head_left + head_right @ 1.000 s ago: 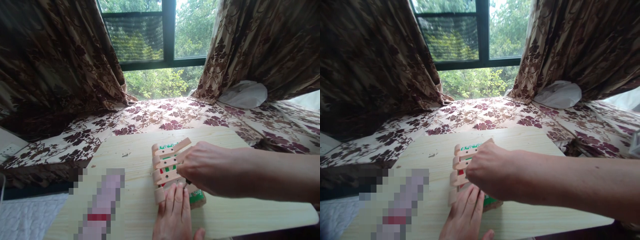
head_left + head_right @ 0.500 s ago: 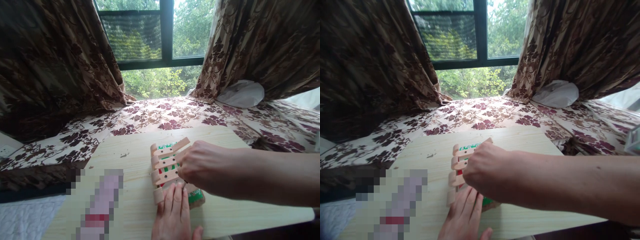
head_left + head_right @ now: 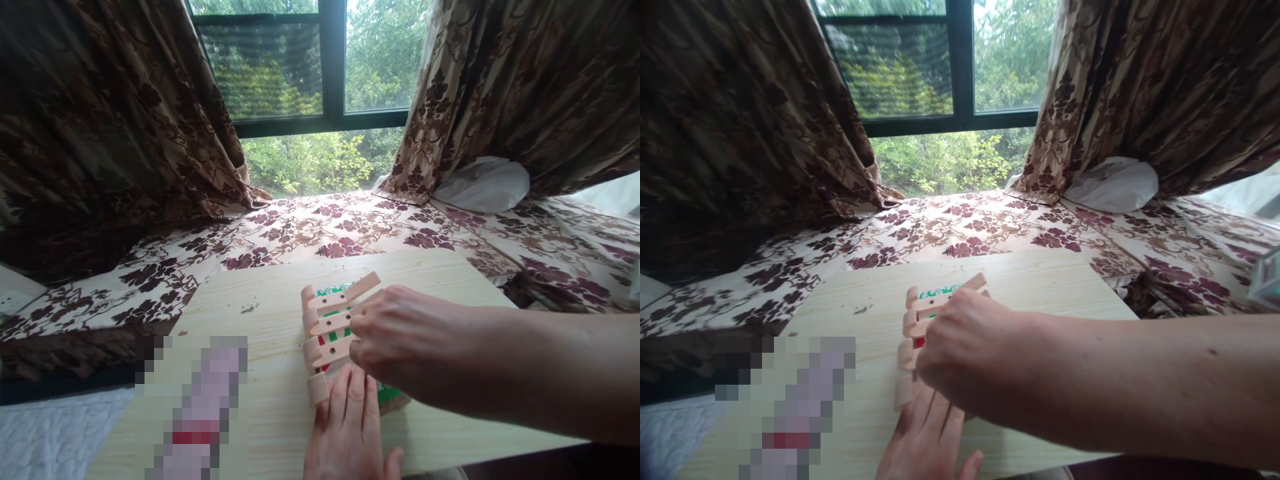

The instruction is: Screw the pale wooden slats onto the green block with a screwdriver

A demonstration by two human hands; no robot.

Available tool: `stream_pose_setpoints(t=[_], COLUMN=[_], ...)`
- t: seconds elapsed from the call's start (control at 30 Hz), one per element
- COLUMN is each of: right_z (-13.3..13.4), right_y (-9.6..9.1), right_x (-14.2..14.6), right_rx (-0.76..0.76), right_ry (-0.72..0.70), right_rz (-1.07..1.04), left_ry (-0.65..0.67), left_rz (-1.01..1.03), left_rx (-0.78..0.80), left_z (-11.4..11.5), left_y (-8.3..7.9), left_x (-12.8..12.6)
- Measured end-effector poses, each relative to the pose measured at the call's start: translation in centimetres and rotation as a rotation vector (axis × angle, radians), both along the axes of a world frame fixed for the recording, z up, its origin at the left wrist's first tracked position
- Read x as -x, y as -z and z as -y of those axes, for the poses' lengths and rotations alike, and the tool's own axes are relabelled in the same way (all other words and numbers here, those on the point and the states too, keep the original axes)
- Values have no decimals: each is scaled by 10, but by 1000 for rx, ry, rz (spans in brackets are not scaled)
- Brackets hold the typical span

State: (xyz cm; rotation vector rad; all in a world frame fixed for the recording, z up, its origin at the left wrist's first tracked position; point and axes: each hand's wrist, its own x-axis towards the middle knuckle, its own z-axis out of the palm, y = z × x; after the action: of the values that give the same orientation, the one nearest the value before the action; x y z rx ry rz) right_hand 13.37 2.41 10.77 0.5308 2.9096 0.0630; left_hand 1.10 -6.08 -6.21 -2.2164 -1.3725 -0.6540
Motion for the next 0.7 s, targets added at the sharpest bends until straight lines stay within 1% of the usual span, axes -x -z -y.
stream_pose_setpoints(t=[0.2,0.27,0.33,0.4,0.5,0.6,0.7], right_z=[-4,-6,-9,-12,-15,-18,-25], right_y=[-14,-17,-17,-14,-6,3,12], right_x=[0,-4,-10,-15,-20,-22,-21], right_rx=[63,95,147,197,236,229,197], right_ry=[94,119,139,149,154,182,226], right_rz=[131,118,41,-66,-184,-261,-322], left_ry=[13,32,42,45,59,32,28], left_rz=[-3,-13,-21,-7,25,48,28], left_rx=[-29,-28,-21,-56,-169,-206,-230], left_z=[0,-1,-2,-3,-4,-7,-18], left_y=[0,1,4,8,14,18,18], left_x=[0,1,3,5,6,6,8])
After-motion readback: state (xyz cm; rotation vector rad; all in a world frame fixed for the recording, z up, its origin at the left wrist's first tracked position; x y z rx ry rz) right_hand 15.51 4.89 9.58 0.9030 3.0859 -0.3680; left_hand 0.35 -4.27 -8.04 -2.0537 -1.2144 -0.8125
